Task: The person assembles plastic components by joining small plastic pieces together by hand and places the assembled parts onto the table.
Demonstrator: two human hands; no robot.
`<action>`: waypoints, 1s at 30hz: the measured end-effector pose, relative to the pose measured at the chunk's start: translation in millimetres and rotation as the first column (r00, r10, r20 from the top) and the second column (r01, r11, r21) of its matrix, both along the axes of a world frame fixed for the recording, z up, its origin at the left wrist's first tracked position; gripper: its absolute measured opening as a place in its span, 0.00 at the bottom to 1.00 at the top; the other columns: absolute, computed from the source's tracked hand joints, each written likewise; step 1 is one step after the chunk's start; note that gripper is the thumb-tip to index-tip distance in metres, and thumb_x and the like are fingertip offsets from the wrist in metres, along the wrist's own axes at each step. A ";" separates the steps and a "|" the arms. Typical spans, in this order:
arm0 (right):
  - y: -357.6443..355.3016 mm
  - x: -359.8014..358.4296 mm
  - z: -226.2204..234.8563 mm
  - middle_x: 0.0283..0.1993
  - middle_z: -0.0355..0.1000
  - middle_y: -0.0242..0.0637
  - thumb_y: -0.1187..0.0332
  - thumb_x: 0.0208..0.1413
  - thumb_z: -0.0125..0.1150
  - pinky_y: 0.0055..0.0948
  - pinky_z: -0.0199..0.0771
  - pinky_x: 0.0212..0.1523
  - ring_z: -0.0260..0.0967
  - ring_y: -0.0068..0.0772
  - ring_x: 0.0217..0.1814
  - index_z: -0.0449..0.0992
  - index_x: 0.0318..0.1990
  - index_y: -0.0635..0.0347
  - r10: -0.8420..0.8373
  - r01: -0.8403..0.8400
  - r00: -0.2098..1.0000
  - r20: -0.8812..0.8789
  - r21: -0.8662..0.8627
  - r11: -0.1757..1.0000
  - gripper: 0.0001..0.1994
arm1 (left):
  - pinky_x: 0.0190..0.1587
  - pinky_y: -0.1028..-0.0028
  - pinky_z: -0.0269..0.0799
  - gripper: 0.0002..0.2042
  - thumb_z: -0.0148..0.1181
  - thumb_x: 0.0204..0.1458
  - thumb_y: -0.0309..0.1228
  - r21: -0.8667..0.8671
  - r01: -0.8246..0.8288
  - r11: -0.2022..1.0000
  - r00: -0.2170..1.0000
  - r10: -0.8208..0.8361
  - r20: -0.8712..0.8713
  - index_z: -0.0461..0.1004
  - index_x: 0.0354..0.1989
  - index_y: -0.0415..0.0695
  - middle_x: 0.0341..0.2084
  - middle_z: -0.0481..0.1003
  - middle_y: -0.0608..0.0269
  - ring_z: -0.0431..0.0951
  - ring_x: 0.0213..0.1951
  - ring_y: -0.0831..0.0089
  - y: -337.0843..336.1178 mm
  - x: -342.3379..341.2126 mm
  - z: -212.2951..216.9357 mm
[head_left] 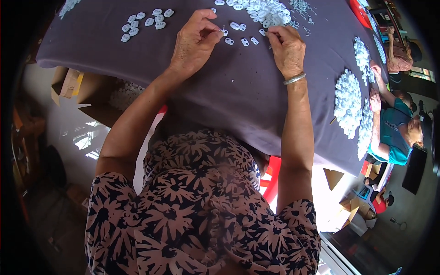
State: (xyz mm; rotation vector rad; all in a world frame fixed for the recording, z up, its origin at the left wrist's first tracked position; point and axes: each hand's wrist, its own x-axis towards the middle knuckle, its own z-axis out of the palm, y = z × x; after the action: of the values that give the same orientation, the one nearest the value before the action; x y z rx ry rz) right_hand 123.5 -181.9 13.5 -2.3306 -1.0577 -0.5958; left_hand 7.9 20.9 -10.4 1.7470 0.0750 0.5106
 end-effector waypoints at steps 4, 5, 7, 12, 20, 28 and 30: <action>-1.3 -0.7 1.6 0.28 0.73 0.31 0.74 0.47 0.65 0.22 0.72 0.29 0.71 0.21 0.25 0.79 0.31 0.59 -0.066 0.070 0.997 -0.032 0.162 0.984 0.03 | 0.36 0.79 0.71 0.04 0.60 0.49 0.23 -0.091 -0.026 0.995 1.000 0.027 0.008 0.74 0.30 0.36 0.47 0.70 0.63 0.74 0.31 0.80 1.2 0.8 -1.8; -1.3 -2.6 4.7 0.28 0.74 0.31 0.74 0.47 0.65 0.22 0.72 0.30 0.72 0.21 0.26 0.79 0.31 0.59 -0.068 0.086 0.993 -0.092 0.215 0.973 0.03 | 0.36 0.79 0.71 0.04 0.60 0.49 0.23 -0.090 -0.022 0.996 1.000 0.023 0.006 0.74 0.30 0.36 0.47 0.70 0.63 0.74 0.31 0.80 1.0 0.8 -1.4; -3.2 -1.8 5.3 0.28 0.74 0.30 0.74 0.47 0.65 0.22 0.73 0.31 0.72 0.21 0.26 0.79 0.31 0.60 -0.067 0.106 0.986 -0.153 0.266 0.958 0.04 | 0.36 0.79 0.71 0.03 0.60 0.49 0.23 -0.106 -0.018 0.994 1.000 0.019 0.005 0.74 0.30 0.36 0.47 0.69 0.64 0.74 0.31 0.80 1.2 -1.0 0.9; -11.2 3.4 5.3 0.26 0.73 0.29 0.74 0.48 0.66 0.19 0.71 0.31 0.70 0.18 0.27 0.79 0.32 0.60 -0.023 0.071 0.985 -0.170 0.284 0.956 0.04 | 0.36 0.79 0.70 0.03 0.60 0.48 0.20 -0.094 -0.035 0.995 0.996 0.042 0.079 0.73 0.30 0.36 0.46 0.70 0.63 0.74 0.31 0.79 0.4 0.0 -5.2; -7.5 -6.0 12.8 0.29 0.73 0.30 0.74 0.50 0.67 0.17 0.69 0.31 0.69 0.15 0.28 0.78 0.34 0.65 0.030 0.028 0.970 -0.243 0.232 0.972 0.05 | 0.37 0.75 0.71 0.17 0.60 0.49 0.24 -0.020 0.005 1.000 1.000 -0.005 0.013 0.66 0.48 0.43 0.26 0.76 0.65 0.76 0.31 0.75 0.0 -2.6 2.8; -4.8 -9.5 10.6 0.32 0.73 0.29 0.76 0.53 0.62 0.17 0.71 0.37 0.70 0.17 0.33 0.78 0.38 0.64 0.169 -0.057 0.929 -0.328 0.324 0.944 0.05 | 0.37 0.76 0.71 0.17 0.58 0.50 0.24 -0.025 0.038 0.999 0.999 -0.038 -0.015 0.66 0.49 0.43 0.26 0.76 0.65 0.75 0.30 0.77 -1.9 -4.0 8.8; 5.4 -18.3 14.2 0.34 0.73 0.29 0.76 0.55 0.60 0.17 0.71 0.40 0.70 0.18 0.35 0.77 0.40 0.64 0.231 -0.087 0.890 -0.392 0.352 0.932 0.06 | 0.37 0.76 0.71 0.17 0.58 0.51 0.23 -0.014 0.078 0.997 0.997 -0.078 -0.001 0.65 0.50 0.43 0.27 0.76 0.65 0.75 0.31 0.77 -1.0 -4.2 7.2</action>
State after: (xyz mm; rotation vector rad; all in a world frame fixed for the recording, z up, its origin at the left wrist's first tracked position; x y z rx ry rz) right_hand 105.2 -176.6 27.8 -1.9347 -0.8572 -0.1589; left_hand 3.7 19.9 -3.2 1.7299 0.0110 0.4508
